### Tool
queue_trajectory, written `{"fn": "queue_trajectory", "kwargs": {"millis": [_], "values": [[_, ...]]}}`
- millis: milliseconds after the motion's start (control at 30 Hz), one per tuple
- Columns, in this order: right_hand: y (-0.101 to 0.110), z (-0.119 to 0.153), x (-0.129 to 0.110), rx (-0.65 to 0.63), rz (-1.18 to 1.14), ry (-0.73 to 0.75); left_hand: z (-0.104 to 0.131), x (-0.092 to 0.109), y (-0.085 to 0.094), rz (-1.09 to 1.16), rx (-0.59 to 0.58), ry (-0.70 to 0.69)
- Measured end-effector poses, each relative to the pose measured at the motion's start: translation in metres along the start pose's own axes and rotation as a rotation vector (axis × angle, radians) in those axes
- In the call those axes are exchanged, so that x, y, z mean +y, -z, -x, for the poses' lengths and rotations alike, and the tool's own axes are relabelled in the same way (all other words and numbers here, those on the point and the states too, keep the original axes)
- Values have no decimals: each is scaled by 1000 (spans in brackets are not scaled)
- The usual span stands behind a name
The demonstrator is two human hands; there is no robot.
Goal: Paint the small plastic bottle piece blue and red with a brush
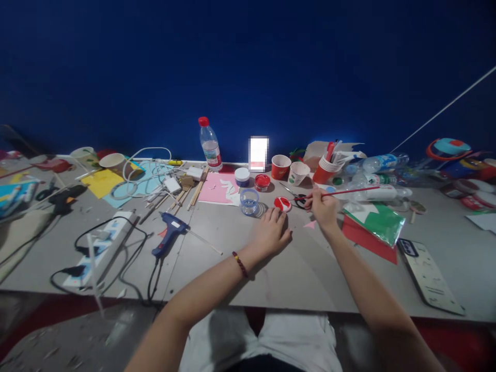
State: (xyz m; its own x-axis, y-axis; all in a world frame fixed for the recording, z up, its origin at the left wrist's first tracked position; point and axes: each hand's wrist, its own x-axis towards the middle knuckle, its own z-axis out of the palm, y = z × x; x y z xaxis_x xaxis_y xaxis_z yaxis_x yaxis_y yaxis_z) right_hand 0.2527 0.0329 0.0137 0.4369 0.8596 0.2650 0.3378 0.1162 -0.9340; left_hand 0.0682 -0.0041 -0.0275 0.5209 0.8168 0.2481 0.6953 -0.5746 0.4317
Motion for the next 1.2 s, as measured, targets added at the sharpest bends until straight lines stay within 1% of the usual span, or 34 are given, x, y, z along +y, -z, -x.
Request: {"fn": "queue_trajectory", "kwargs": {"millis": [167, 267, 367, 433, 567, 633, 700, 767, 833, 900, 933, 967, 1000, 1033, 1100, 1133, 1167, 1200], "values": [[-4, 3, -1, -58, 36, 36, -2, -2, -2, 18, 18, -5], [-5, 5, -5, -18, 27, 59, -5, -5, -3, 8, 4, 21], [-4, 4, -4, 35, -39, 43, -9, -8, -5, 11, -10, 69], [-4, 0, -1, 37, -112, 7, -10, -10, -5, 19, -5, 91], [-5, -6, 7, 19, -232, -46, -12, -12, 0, 28, 60, 85], [-7, -7, 7, -11, -264, -35, -11, -9, 6, 23, 119, 38], [-9, -5, 4, -50, -252, -3, -8, -2, 14, 19, 161, -51], [-12, -3, -2, -72, -200, 44, -2, 6, 22, -2, 159, -158], [-15, -1, -9, -89, -141, 111, 7, 13, 30, -26, 131, -280], [-18, -2, -16, -140, -106, 190, 16, 12, 39, -14, 121, -397], [-19, -3, -20, -174, -100, 225, 21, 7, 45, 6, 138, -432], [-20, -5, -23, -210, -102, 250, 24, -1, 52, 25, 181, -433], [-21, -8, -26, -239, -108, 266, 26, -11, 59, 56, 260, -383], [-23, -12, -28, -257, -117, 274, 27, -24, 68, 99, 345, -294], [-27, -22, -31, -280, -113, 279, 25, -53, 82, 201, 525, -80], [-31, -28, -33, -286, -100, 273, 22, -68, 88, 274, 592, 20], [-35, -34, -34, -285, -88, 261, 19, -82, 91, 371, 644, 115], [-40, -39, -35, -274, -85, 240, 16, -94, 92, 479, 652, 197]]}}
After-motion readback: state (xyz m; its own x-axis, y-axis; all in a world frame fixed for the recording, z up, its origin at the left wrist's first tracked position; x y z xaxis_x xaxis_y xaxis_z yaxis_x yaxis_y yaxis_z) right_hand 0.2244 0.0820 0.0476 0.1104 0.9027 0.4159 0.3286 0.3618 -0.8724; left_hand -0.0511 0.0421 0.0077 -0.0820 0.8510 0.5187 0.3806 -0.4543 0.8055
